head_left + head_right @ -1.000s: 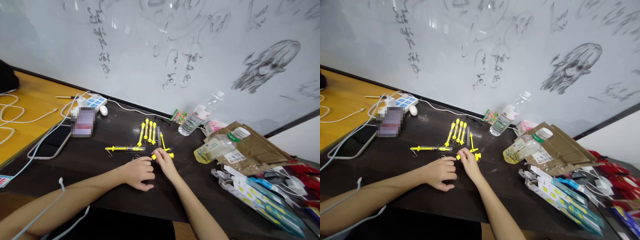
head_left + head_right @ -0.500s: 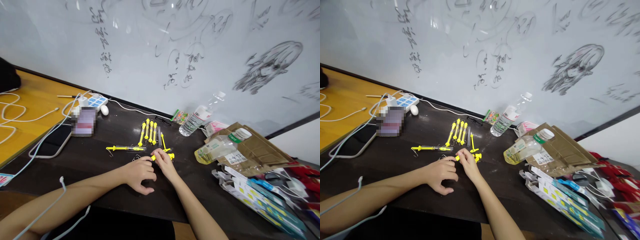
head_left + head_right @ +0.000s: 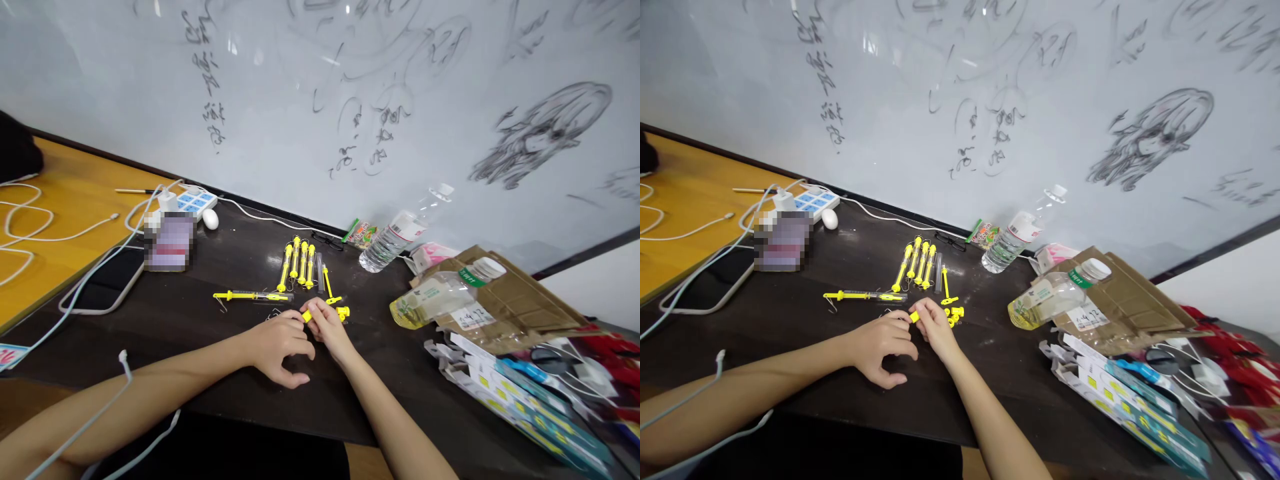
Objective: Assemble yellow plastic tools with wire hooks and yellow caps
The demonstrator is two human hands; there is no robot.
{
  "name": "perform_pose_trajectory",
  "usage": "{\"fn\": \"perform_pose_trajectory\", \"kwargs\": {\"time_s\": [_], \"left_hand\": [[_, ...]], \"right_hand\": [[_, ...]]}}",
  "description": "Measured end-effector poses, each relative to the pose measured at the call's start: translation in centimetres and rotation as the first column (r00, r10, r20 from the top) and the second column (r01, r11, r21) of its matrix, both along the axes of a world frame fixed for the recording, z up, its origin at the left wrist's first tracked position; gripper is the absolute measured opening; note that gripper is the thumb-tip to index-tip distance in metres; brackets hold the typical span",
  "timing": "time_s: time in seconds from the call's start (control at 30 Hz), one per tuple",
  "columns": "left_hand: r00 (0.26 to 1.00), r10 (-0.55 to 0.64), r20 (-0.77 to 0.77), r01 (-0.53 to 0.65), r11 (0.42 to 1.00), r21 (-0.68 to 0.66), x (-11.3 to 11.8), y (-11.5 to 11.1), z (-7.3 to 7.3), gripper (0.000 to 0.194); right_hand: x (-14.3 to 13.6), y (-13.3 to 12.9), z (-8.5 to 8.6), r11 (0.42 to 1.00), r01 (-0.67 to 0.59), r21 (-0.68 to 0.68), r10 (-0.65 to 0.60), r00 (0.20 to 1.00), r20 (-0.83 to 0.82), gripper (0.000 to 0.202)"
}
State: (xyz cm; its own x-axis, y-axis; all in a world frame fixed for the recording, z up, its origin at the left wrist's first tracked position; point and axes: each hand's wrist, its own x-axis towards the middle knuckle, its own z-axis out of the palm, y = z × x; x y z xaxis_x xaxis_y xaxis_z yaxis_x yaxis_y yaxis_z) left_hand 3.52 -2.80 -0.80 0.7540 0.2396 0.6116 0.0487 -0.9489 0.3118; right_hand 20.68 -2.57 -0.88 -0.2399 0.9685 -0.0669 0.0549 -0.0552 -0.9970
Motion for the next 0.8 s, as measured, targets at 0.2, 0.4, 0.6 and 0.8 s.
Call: {"fn": "perform_pose_trajectory", "kwargs": {"time_s": [0.2, 0.4, 0.6, 0.8], "left_hand": [[1.000, -0.001, 0.009, 0.001, 1.000, 0.004, 0.01, 0.06, 0.16, 0.020], [0.999, 0.036, 0.014, -0.036, 0.999, 0.032, -0.04, 0.19, 0.23, 0.018], [1.000, 0.021, 0.017, -0.021, 0.999, 0.027, -0.07, 0.09, 0.30, 0.016], [1.000, 0.010, 0.002, -0.010, 1.000, -0.004, -0.07, -0.08, 0.35, 0.015]], "right_hand": [[0.04, 0.02, 0.12, 1.000, 0.014, 0.008, -0.014, 1.000, 0.002, 0.037], [0.25, 0.11, 0.09, 1.000, 0.028, 0.004, -0.028, 1.000, -0.006, 0.037], [0.33, 0.15, 0.14, 0.999, 0.034, 0.019, -0.034, 0.999, -0.006, 0.037], [0.17, 0.05, 0.15, 0.999, 0.028, 0.021, -0.028, 1.000, -0.004, 0.037]]}}
